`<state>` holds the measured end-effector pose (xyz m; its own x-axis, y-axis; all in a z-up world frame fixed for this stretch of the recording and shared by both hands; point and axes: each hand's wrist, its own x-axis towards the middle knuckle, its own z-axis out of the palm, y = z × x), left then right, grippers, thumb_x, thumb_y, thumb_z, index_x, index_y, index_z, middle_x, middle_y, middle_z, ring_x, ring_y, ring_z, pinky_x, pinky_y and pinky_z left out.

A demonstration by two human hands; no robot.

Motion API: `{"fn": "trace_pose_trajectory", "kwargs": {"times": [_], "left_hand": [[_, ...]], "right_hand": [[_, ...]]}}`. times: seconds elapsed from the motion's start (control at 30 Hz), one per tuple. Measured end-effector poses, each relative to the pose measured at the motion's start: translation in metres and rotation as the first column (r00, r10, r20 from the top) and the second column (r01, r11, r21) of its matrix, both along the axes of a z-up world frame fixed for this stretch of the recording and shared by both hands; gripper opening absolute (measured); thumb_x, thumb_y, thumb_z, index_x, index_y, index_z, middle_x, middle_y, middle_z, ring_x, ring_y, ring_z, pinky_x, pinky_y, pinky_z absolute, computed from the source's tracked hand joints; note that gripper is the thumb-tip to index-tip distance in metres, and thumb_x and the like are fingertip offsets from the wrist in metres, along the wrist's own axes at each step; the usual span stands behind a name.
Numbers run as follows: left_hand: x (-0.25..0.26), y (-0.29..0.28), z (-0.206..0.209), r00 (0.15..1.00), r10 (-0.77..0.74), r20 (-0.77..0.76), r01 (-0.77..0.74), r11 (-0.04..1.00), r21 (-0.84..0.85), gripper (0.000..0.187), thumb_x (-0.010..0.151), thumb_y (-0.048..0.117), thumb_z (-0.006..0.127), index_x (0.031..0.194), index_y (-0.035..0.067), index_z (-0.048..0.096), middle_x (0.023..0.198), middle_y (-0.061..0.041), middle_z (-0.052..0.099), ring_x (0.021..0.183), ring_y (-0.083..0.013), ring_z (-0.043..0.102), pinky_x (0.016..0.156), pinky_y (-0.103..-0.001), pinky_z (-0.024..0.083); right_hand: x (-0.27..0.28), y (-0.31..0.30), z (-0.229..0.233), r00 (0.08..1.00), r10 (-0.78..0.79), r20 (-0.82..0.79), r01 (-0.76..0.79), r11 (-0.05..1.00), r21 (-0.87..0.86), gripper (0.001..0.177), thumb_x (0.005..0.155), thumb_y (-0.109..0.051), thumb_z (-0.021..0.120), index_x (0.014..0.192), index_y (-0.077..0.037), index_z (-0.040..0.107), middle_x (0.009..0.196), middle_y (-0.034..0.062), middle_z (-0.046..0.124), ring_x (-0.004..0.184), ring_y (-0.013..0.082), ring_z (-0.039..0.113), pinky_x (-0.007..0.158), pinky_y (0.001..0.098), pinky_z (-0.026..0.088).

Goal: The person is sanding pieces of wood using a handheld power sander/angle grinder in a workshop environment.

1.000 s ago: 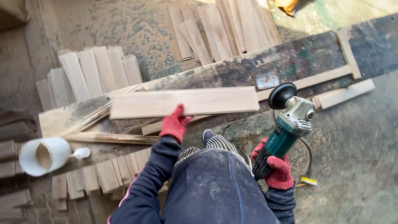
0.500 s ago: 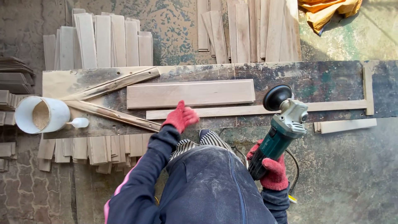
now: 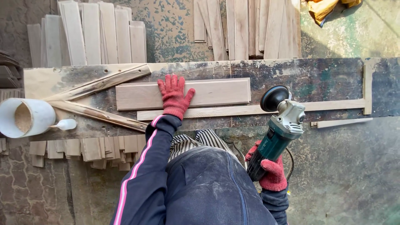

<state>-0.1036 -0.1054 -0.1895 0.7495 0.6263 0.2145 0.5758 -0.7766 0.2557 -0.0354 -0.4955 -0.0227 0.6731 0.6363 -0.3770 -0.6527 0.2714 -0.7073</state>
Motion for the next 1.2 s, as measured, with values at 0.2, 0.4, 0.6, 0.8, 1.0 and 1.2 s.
{"fn": "trace_pose_trajectory", "kwargs": {"times": [0.2, 0.4, 0.6, 0.8, 1.0, 1.2], "left_hand": [[-0.019, 0.008, -0.020, 0.995, -0.100, 0.002, 0.100, 0.995, -0.019, 0.082, 0.095, 0.068, 0.046, 0.150, 0.007, 0.049, 0.157, -0.017, 0.043, 0.150, -0.0420, 0.025, 0.122, -0.062, 0.001], [-0.039, 0.036, -0.021, 0.992, -0.123, 0.012, 0.123, 0.992, -0.007, 0.085, 0.094, 0.070, 0.046, 0.149, 0.005, 0.049, 0.155, -0.017, 0.045, 0.147, -0.0396, 0.031, 0.123, -0.060, 0.003], [-0.044, 0.035, -0.014, 0.983, -0.181, 0.039, 0.181, 0.983, 0.004, 0.078, 0.092, 0.061, 0.054, 0.145, 0.004, 0.051, 0.150, -0.016, 0.048, 0.142, -0.0413, 0.035, 0.121, -0.062, 0.008], [-0.041, 0.032, -0.031, 0.992, -0.119, 0.037, 0.118, 0.993, 0.031, 0.077, 0.092, 0.061, 0.055, 0.147, 0.006, 0.050, 0.157, -0.017, 0.040, 0.150, -0.0408, 0.023, 0.123, -0.060, 0.003], [-0.004, -0.100, 0.065, 0.791, 0.108, 0.602, 0.207, 0.879, -0.429, 0.078, 0.075, 0.064, 0.075, 0.118, 0.000, 0.065, 0.136, -0.020, 0.059, 0.134, -0.0364, 0.051, 0.118, -0.049, 0.037], [0.020, -0.190, 0.125, 0.870, 0.414, 0.268, 0.412, -0.310, -0.857, 0.062, 0.061, 0.031, 0.099, 0.116, 0.016, 0.074, 0.097, -0.008, 0.076, 0.093, -0.0236, 0.074, 0.088, -0.036, 0.060]], "right_hand": [[0.013, 0.003, 0.006, 0.998, 0.039, 0.048, -0.035, 0.996, -0.081, 0.071, 0.067, -0.017, 0.076, 0.131, 0.006, 0.055, 0.098, 0.0223, 0.070, 0.085, 0.0356, 0.070, 0.078, 0.0432, 0.057], [0.014, -0.002, 0.005, 0.997, 0.068, 0.043, -0.066, 0.996, -0.053, 0.069, 0.067, -0.014, 0.072, 0.131, 0.005, 0.054, 0.099, 0.0227, 0.069, 0.084, 0.0366, 0.069, 0.075, 0.0446, 0.056], [0.025, -0.009, -0.008, 0.992, 0.091, 0.090, -0.086, 0.994, -0.062, 0.075, 0.063, -0.014, 0.077, 0.132, 0.006, 0.056, 0.099, 0.0233, 0.070, 0.083, 0.0380, 0.070, 0.075, 0.0476, 0.058], [0.017, -0.010, -0.004, 0.986, 0.157, 0.049, -0.155, 0.988, -0.024, 0.073, 0.066, -0.012, 0.078, 0.132, 0.005, 0.055, 0.099, 0.0233, 0.070, 0.085, 0.0367, 0.071, 0.077, 0.0468, 0.058], [0.019, 0.010, -0.010, 0.964, 0.267, -0.012, -0.267, 0.959, -0.095, 0.073, 0.065, -0.011, 0.074, 0.133, 0.006, 0.054, 0.100, 0.0245, 0.069, 0.083, 0.0384, 0.070, 0.076, 0.0470, 0.057], [-0.009, 0.087, 0.024, 0.936, 0.337, 0.103, -0.296, 0.910, -0.288, 0.076, 0.060, -0.006, 0.078, 0.133, 0.003, 0.058, 0.095, 0.0225, 0.067, 0.081, 0.0343, 0.068, 0.075, 0.0479, 0.055]]}}
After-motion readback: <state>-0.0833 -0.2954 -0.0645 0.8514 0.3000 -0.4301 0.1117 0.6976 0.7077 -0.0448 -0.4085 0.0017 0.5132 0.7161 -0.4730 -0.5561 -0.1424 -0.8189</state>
